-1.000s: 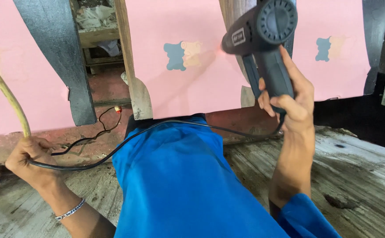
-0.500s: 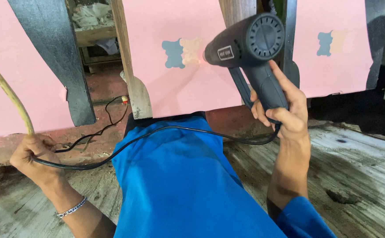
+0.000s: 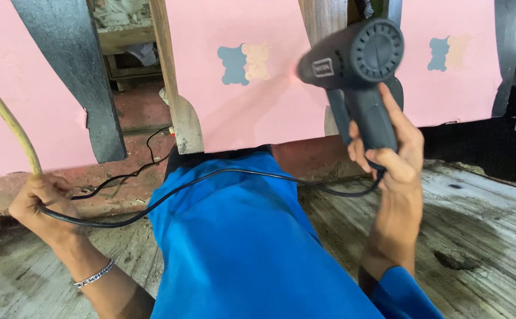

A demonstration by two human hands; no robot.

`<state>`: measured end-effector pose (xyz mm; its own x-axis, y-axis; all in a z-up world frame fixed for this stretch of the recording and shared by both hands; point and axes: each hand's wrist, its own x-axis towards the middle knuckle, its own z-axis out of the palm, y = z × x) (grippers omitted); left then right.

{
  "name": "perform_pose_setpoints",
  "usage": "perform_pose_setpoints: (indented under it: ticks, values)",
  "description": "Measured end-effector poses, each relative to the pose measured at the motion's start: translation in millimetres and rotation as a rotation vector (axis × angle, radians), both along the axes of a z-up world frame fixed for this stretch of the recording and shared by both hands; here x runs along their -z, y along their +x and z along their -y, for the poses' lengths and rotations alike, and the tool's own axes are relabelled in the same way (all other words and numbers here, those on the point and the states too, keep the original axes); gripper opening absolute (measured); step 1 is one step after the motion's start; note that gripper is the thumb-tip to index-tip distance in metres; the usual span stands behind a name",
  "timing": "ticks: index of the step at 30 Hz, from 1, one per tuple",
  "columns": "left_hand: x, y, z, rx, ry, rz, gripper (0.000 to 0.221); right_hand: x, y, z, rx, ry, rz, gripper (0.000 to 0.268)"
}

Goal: Using a heat gun to dry ink on fabric pieces in a screen printing production line.

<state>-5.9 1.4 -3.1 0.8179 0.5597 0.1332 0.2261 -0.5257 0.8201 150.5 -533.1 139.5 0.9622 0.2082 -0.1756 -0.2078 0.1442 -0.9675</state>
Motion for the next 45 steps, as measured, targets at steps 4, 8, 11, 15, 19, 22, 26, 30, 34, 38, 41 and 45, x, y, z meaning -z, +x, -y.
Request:
perform_pose_setpoints:
  ticks: [4, 8, 11, 15, 19, 22, 26, 30, 34, 38, 41, 45]
  values:
    - [14, -5, -7, -0.027, -0.061, 0.007, 0.066, -1, -11, 8, -0.012, -0.011, -0.046, 0.105]
    - [9, -4, 0, -0.006, -0.032, 0.026, 0.065, 14, -2, -11, -0.221, 0.151, 0.050, 0.096]
    - [6, -5, -6, 0.020, 0.060, 0.003, 0.059, 6, 5, -27, -0.229, 0.106, 0.034, 0.097]
    - [-1, 1, 0, -0.029, -0.026, 0.032, 0.069, 0, 0, -4, -0.190, 0.078, 0.006, 0.097]
    - [-1, 1, 3, -0.028, 0.027, -0.009, 0.072, 2, 2, 8, -0.090, -0.024, 0.011, 0.103]
    - [-5, 5, 9, -0.004, 0.045, -0.014, 0.070, 1, 4, 3, -0.134, 0.015, 0.009, 0.101]
    - [-5, 5, 13, 0.036, -0.001, 0.049, 0.062, -3, 3, 5, -0.264, 0.034, 0.058, 0.092]
    - [-3, 0, 18, -0.054, -0.051, 0.044, 0.064, 3, 17, 21, -0.204, 0.046, -0.003, 0.101]
    - [-16, -4, 28, -0.062, -0.079, 0.035, 0.064, 8, 49, 16, -0.061, -0.036, -0.027, 0.104]
    - [-22, -21, 23, -0.102, 0.013, -0.039, 0.066, 10, 72, -4, -0.140, -0.006, -0.020, 0.105]
    - [-16, -38, 15, -0.128, -0.027, 0.032, 0.064, 7, 74, -11, -0.347, 0.046, -0.005, 0.103]
    - [-24, -46, 14, -0.224, 0.023, -0.064, 0.063, 5, 80, -44, -0.440, 0.146, 0.041, 0.099]
